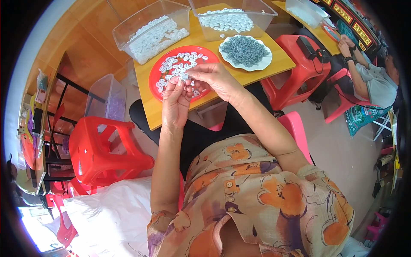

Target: Picking small white components from a tray and placing them into a plastic bag.

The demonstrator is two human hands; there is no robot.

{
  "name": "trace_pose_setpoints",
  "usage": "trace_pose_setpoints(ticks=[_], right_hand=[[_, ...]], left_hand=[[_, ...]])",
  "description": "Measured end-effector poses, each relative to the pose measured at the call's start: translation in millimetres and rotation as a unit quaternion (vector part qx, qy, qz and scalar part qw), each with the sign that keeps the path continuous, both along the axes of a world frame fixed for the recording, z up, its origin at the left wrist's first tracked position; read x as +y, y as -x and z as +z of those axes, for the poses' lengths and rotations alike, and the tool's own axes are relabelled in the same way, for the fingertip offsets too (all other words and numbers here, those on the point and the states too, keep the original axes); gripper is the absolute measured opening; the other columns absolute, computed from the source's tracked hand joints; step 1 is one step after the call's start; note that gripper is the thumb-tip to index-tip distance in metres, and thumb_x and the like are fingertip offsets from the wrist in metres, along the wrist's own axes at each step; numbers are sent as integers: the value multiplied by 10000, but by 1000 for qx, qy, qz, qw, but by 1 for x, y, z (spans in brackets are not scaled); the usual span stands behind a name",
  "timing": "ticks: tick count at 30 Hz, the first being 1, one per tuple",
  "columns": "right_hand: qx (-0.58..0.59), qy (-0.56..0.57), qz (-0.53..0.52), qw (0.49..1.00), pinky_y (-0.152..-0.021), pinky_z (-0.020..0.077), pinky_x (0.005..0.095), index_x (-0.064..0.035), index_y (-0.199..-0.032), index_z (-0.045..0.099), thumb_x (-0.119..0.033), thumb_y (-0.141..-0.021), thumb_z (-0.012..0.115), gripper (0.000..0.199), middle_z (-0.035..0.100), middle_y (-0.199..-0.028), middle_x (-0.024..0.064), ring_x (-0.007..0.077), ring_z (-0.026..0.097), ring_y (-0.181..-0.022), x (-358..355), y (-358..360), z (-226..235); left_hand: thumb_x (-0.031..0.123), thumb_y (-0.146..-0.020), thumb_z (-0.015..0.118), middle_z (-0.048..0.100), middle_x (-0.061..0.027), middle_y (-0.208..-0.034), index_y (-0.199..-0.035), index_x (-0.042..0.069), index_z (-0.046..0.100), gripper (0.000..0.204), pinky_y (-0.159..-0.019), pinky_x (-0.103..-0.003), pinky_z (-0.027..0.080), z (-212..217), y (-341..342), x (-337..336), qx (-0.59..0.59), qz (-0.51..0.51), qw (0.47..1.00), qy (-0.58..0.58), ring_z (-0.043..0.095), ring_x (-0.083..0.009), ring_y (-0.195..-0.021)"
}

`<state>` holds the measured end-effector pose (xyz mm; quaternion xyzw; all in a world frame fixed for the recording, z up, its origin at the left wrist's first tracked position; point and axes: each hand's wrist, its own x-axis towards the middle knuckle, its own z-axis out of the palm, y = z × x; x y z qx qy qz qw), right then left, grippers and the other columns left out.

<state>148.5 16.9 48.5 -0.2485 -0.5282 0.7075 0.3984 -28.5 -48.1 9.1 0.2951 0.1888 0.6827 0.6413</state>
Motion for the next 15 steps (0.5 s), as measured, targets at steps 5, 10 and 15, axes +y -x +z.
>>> trace_pose_setpoints(ticks=[5, 10, 15], right_hand=[[0, 10, -29, 1000, -697, 541, 249, 1, -1149, 777, -167, -1034, 725, 210, 767, -953, 36, 84, 678, -795, 5, 2, -7], [-220, -312, -181, 906, -770, 564, 308, -1, -1149, 783, -113, -1000, 729, 194, 788, -969, 80, 139, 716, -848, 13, 3, -25], [-237, -318, -177, 901, -803, 564, 316, -25, -1161, 789, -84, -986, 729, 194, 800, -1014, 112, 155, 731, -890, 11, 0, -15]], left_hand=[[90, -1091, 617, 744, -83, -1090, -1160, 95, 632, 71, -881, -305, 571, 1, 1, 0, 1, 18, 1000, 23, 682, -151, -922], [101, -1092, 621, 747, -88, -1093, -1153, 100, 633, 62, -874, -300, 569, -2, 7, 3, 7, 22, 1000, 16, 679, -146, -918], [99, -1087, 632, 750, -89, -1114, -1143, 101, 638, 56, -843, -283, 568, -2, 6, 2, 27, 35, 999, 26, 692, -144, -916]])
